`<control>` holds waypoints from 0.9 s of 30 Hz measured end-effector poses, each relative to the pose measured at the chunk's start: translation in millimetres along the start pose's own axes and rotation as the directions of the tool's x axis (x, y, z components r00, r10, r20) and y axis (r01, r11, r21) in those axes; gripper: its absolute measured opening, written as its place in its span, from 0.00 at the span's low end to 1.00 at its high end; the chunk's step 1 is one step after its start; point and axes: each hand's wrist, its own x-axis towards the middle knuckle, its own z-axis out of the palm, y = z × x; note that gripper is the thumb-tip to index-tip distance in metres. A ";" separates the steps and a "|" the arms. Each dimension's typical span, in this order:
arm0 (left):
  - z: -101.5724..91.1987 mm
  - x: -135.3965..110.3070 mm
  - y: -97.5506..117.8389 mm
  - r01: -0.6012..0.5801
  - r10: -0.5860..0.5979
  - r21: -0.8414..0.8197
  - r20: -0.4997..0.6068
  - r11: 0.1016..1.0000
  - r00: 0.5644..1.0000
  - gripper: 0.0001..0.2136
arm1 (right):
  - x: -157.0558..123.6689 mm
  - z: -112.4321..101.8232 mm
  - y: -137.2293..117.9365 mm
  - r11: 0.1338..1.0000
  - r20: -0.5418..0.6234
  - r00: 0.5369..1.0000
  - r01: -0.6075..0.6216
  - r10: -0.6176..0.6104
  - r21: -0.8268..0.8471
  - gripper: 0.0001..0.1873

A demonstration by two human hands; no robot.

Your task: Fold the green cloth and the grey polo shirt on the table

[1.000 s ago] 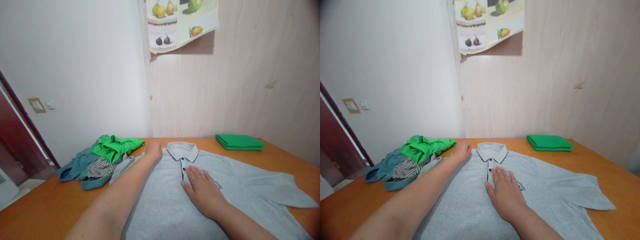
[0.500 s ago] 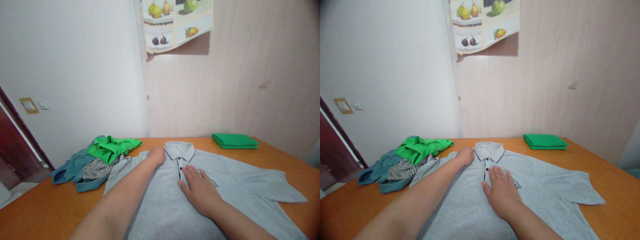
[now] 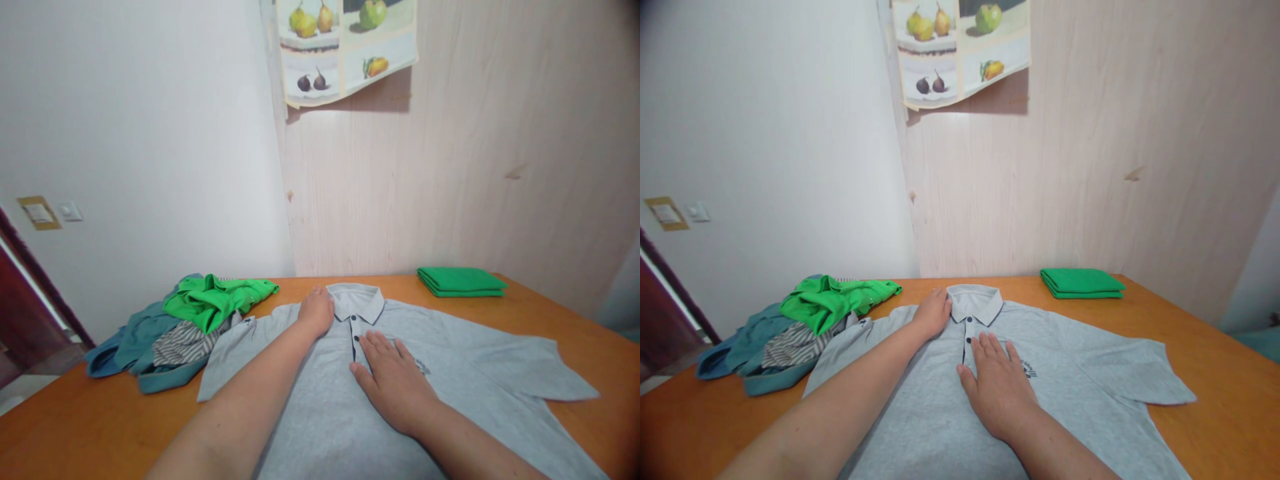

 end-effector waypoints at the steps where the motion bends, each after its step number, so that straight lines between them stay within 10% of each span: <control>1: 0.7 1.3 2.7 -0.008 0.008 -0.004 0.008 1.000 1.000 0.23 | 0.2 -0.2 -0.1 1.000 -0.002 1.000 0.000 0.000 -0.001 0.39; 27: 15.7 25.4 13.6 0.045 -0.045 0.003 0.240 0.999 0.970 0.44 | 0.0 0.7 -1.1 0.999 -0.015 1.000 -0.001 0.002 0.044 0.38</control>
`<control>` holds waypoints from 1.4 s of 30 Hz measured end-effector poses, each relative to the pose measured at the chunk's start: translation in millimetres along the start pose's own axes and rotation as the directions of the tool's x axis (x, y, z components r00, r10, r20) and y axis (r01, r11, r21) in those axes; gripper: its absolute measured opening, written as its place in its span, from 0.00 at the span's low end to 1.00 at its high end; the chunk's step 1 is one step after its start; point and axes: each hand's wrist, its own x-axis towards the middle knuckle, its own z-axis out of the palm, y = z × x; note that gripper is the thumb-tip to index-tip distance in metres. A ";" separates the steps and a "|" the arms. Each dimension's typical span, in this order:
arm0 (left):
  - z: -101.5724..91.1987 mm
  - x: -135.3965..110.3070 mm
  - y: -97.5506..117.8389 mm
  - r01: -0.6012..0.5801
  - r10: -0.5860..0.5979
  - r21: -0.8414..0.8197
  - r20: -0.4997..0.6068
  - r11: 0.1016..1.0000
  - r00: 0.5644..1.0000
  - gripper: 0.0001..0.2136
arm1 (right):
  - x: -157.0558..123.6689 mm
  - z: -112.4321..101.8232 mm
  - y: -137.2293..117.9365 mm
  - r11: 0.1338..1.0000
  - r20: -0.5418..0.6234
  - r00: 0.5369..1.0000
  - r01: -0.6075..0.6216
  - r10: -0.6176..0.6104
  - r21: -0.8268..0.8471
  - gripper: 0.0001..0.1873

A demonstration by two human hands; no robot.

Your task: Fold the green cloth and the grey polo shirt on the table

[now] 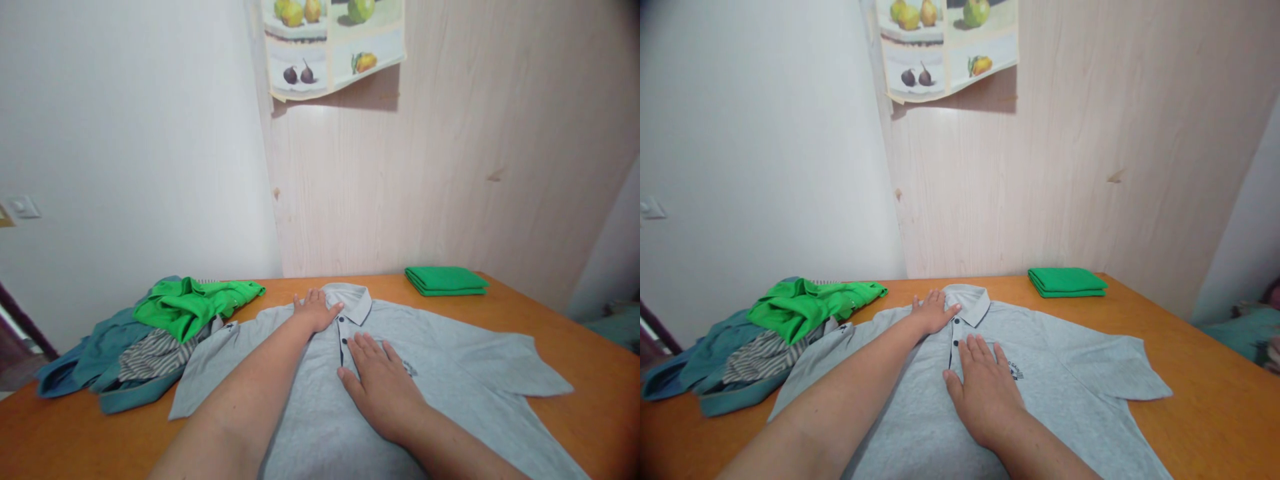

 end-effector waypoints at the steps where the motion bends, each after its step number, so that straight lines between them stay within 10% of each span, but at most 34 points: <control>1: -0.2 0.1 -0.1 0.003 -0.003 -0.001 0.002 1.000 1.000 0.44 | 0.0 0.0 0.0 1.000 -0.003 1.000 0.001 -0.001 0.003 0.38; 6: -1.5 -2.7 6.6 -0.006 0.005 -0.006 -0.125 1.000 0.992 0.39 | -1.0 -1.0 -0.2 1.000 -0.006 1.000 -0.002 0.002 0.029 0.38; 10: -3.4 -8.5 29.1 -0.285 0.288 0.056 -0.318 0.957 0.904 0.28 | -0.1 -1.4 -0.5 0.999 -0.015 1.000 0.007 -0.007 0.044 0.37; 15: -4.9 -8.9 61.3 -0.599 0.609 0.114 -0.182 0.793 0.772 0.23 | 1.2 0.5 0.2 0.999 -0.045 0.999 0.011 -0.009 0.052 0.37; 21: -3.9 2.8 69.3 -0.477 0.477 0.031 -0.031 0.879 0.878 0.25 | 0.3 2.8 1.3 0.998 -0.032 0.999 0.011 -0.009 0.067 0.37; 29: -11.8 28.9 76.2 -0.278 0.263 -0.080 -0.163 0.957 0.951 0.23 | 1.1 1.4 0.6 0.997 -0.013 1.000 0.000 0.001 0.078 0.37; 42: -0.7 56.2 89.0 -0.127 0.083 -0.258 -0.173 0.958 0.981 0.24 | 0.0 0.0 1.0 0.993 -0.010 1.000 0.004 -0.003 0.117 0.38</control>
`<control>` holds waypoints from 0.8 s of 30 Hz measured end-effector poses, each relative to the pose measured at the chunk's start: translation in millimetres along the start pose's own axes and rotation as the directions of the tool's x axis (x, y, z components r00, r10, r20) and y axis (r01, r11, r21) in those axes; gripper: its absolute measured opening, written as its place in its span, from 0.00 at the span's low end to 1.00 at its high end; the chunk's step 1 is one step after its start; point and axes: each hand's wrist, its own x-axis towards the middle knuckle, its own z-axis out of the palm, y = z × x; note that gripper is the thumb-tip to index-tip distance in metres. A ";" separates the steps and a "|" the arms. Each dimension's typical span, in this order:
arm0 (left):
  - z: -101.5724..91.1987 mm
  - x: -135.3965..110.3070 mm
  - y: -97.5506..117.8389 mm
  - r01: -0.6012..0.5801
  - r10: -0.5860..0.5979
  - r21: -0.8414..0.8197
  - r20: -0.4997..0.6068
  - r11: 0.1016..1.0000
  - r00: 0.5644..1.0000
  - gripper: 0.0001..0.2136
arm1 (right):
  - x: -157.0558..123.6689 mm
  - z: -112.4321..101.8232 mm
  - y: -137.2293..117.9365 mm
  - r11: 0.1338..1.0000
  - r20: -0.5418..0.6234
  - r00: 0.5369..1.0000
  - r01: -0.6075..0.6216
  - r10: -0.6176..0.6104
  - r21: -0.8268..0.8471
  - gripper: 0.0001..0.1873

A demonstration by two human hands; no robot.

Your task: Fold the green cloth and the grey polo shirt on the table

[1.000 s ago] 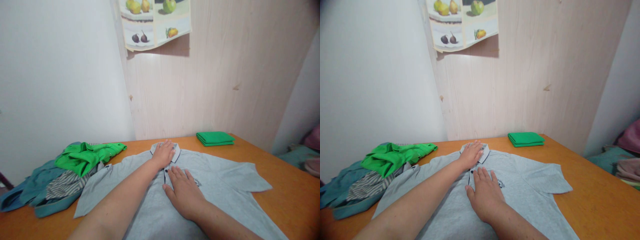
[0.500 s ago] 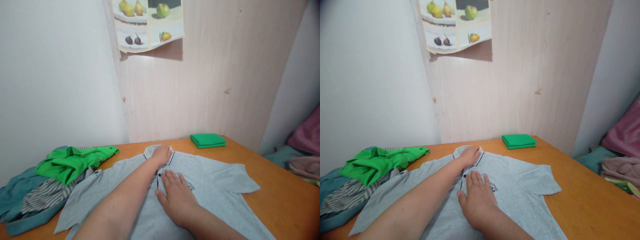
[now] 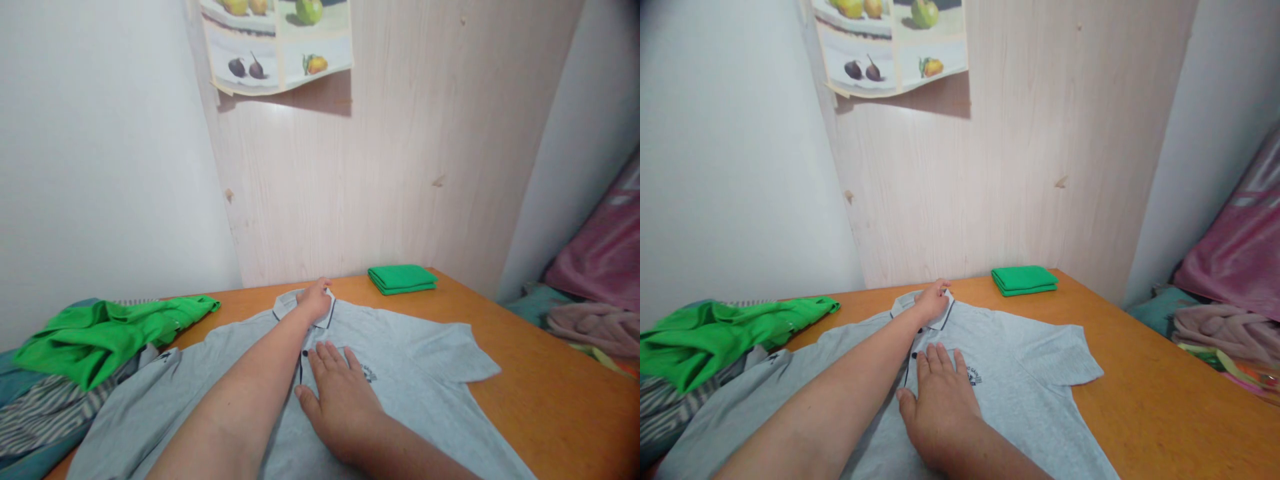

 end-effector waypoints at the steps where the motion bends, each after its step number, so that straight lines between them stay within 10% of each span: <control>1: 1.5 0.6 -1.1 0.002 -0.002 -0.005 -0.011 1.000 1.000 0.23 | -0.1 0.3 0.5 1.000 -0.002 1.000 0.001 -0.001 0.004 0.38; 14: -12.4 -16.3 3.3 -0.163 0.167 0.102 -0.026 0.981 0.986 0.20 | -1.2 -1.0 0.3 1.000 -0.015 1.000 0.004 -0.004 0.010 0.38; 24: -8.0 -35.8 -15.0 -0.323 0.278 0.167 0.248 0.932 0.928 0.26 | 0.2 -1.3 -0.5 1.000 -0.007 1.000 -0.003 0.003 0.004 0.38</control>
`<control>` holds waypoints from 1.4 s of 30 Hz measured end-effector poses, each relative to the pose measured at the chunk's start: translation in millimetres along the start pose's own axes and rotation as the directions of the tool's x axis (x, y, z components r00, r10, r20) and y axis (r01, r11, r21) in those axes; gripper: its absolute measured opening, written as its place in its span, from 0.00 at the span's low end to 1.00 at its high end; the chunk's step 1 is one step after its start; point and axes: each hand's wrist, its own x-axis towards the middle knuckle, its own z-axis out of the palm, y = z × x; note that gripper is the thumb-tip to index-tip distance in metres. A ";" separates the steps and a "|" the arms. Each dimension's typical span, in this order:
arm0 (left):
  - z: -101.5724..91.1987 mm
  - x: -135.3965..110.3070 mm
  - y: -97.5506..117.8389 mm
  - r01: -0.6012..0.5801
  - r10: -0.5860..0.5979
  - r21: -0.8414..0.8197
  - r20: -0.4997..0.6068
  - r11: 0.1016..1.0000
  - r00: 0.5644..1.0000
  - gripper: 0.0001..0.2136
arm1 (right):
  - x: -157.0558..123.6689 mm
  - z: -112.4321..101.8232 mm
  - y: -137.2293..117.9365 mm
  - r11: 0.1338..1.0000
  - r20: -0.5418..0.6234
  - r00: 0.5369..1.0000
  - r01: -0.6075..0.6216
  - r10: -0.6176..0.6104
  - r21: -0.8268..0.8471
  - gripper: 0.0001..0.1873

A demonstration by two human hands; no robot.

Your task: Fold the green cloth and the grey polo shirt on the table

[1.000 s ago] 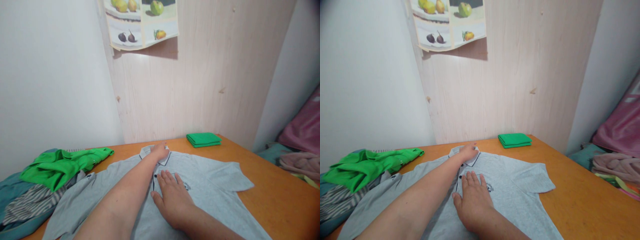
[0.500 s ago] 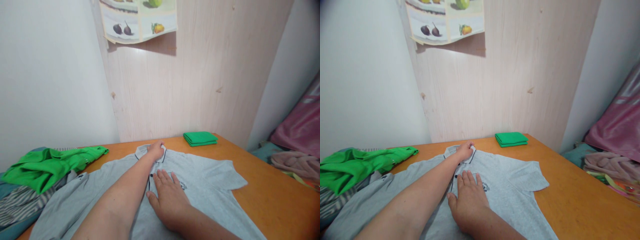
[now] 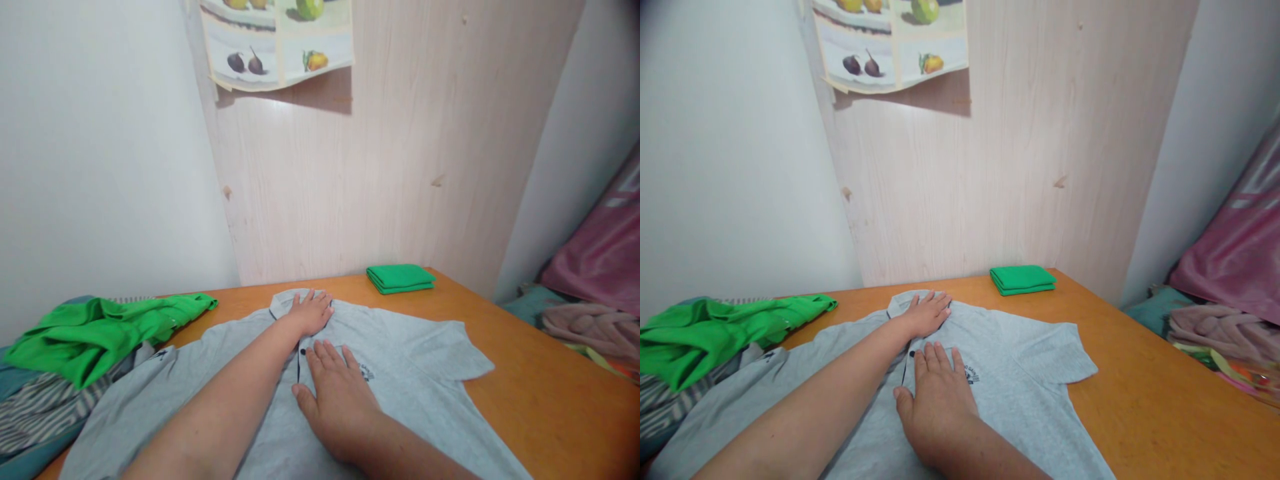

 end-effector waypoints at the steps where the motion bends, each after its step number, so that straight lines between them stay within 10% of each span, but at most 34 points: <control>1: 1.6 1.0 -1.6 0.011 -0.011 -0.003 0.011 1.000 1.000 0.27 | -0.2 -0.1 0.0 1.000 -0.001 1.000 0.002 -0.002 0.000 0.38; 13: 1.6 -1.4 0.8 0.033 -0.032 -0.020 0.026 0.999 0.999 0.30 | -2.9 -11.8 2.8 0.996 0.026 1.000 0.009 -0.011 0.084 0.36; 17: 1.8 -1.7 1.2 0.026 -0.026 -0.032 0.015 0.999 1.000 0.30 | 4.6 -29.2 18.8 0.978 -0.127 0.986 -0.082 0.108 0.193 0.35; 26: 6.2 4.4 0.3 0.024 -0.024 -0.051 -0.016 0.998 1.000 0.31 | -1.1 -121.1 95.4 0.832 -0.439 0.755 -0.247 0.487 0.497 0.29; 33: 6.3 5.5 2.2 0.028 -0.028 -0.045 -0.019 0.999 0.999 0.31 | -64.6 -159.0 214.2 0.717 -0.393 0.616 -0.668 0.683 0.199 0.16; 37: 4.2 4.4 3.7 0.018 -0.018 0.001 -0.014 1.000 1.000 0.32 | -91.0 -145.5 237.9 0.699 -0.270 0.652 -0.699 0.709 0.148 0.04; 42: 2.4 3.0 4.3 0.027 -0.027 0.025 0.007 0.999 1.000 0.33 | -84.4 -122.5 217.7 0.744 -0.128 0.770 -0.539 0.625 0.395 0.13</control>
